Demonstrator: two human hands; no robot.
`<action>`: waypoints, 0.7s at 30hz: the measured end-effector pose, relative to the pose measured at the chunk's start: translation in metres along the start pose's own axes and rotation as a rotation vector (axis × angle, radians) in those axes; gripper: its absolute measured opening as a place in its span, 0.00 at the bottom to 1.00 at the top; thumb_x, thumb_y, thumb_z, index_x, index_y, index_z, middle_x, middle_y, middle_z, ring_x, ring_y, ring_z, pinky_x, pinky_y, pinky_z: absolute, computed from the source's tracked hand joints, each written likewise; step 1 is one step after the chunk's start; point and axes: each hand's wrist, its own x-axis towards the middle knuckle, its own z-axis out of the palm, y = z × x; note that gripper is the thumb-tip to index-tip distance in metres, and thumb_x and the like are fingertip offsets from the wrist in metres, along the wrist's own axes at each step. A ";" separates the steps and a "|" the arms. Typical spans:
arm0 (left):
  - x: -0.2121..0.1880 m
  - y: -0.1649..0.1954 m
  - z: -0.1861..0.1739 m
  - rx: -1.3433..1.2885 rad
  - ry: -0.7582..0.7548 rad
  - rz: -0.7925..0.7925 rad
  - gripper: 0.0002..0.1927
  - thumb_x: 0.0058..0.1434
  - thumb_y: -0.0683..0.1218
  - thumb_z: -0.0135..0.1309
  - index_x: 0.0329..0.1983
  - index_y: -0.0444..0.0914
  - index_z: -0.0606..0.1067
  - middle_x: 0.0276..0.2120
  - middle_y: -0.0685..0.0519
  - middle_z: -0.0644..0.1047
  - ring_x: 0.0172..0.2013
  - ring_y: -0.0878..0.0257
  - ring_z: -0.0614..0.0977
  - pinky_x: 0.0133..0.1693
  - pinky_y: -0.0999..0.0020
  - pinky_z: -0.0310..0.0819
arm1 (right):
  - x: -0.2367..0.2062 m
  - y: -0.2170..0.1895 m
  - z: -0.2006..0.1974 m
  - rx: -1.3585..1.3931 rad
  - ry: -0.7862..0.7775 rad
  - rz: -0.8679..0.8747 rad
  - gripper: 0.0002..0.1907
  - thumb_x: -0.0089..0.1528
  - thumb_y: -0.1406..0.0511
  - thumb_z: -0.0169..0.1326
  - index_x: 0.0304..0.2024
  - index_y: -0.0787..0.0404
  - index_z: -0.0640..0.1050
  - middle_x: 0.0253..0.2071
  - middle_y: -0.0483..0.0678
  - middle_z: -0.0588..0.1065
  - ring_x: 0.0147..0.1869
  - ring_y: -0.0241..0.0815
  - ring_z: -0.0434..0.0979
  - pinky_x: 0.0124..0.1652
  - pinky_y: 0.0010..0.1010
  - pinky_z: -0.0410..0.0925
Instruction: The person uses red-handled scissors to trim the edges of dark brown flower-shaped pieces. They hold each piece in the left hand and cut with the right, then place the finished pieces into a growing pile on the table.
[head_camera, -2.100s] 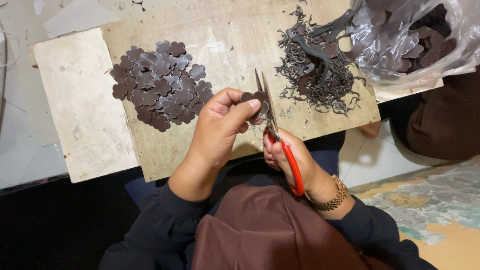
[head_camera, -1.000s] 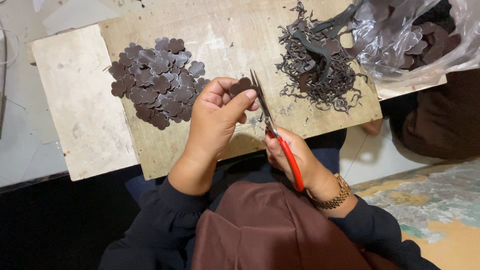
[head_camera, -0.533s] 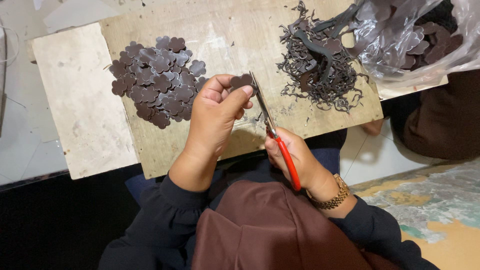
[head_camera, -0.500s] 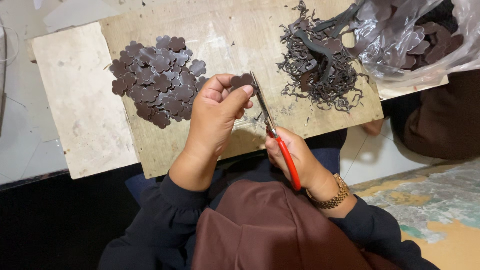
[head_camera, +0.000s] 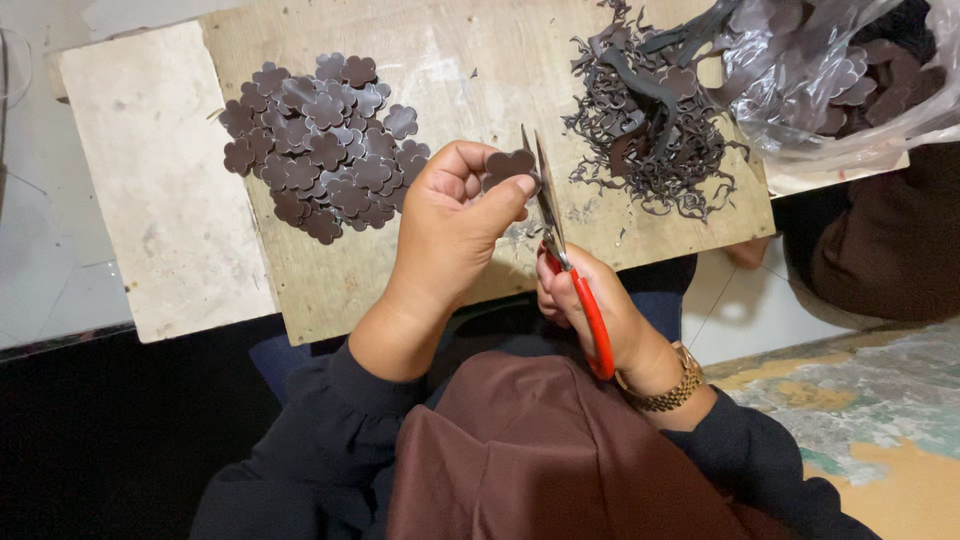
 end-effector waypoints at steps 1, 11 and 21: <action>0.000 0.001 0.000 0.003 0.002 0.002 0.10 0.64 0.37 0.60 0.45 0.33 0.72 0.37 0.54 0.80 0.34 0.72 0.79 0.38 0.75 0.77 | 0.000 0.000 0.000 -0.003 0.009 -0.001 0.29 0.67 0.41 0.49 0.38 0.59 0.65 0.29 0.39 0.59 0.30 0.30 0.55 0.29 0.22 0.54; -0.002 0.004 -0.003 0.002 0.007 -0.024 0.10 0.64 0.39 0.60 0.46 0.34 0.73 0.34 0.55 0.79 0.32 0.72 0.78 0.35 0.78 0.71 | 0.001 0.002 0.001 -0.039 0.041 -0.007 0.29 0.67 0.41 0.49 0.38 0.59 0.66 0.28 0.39 0.61 0.29 0.30 0.58 0.28 0.21 0.56; 0.001 -0.007 -0.017 -0.066 0.002 -0.035 0.06 0.67 0.40 0.56 0.45 0.35 0.74 0.37 0.57 0.79 0.33 0.71 0.76 0.38 0.75 0.73 | 0.001 0.017 -0.014 0.099 0.098 -0.039 0.26 0.68 0.43 0.48 0.40 0.58 0.65 0.29 0.38 0.62 0.29 0.29 0.58 0.28 0.20 0.56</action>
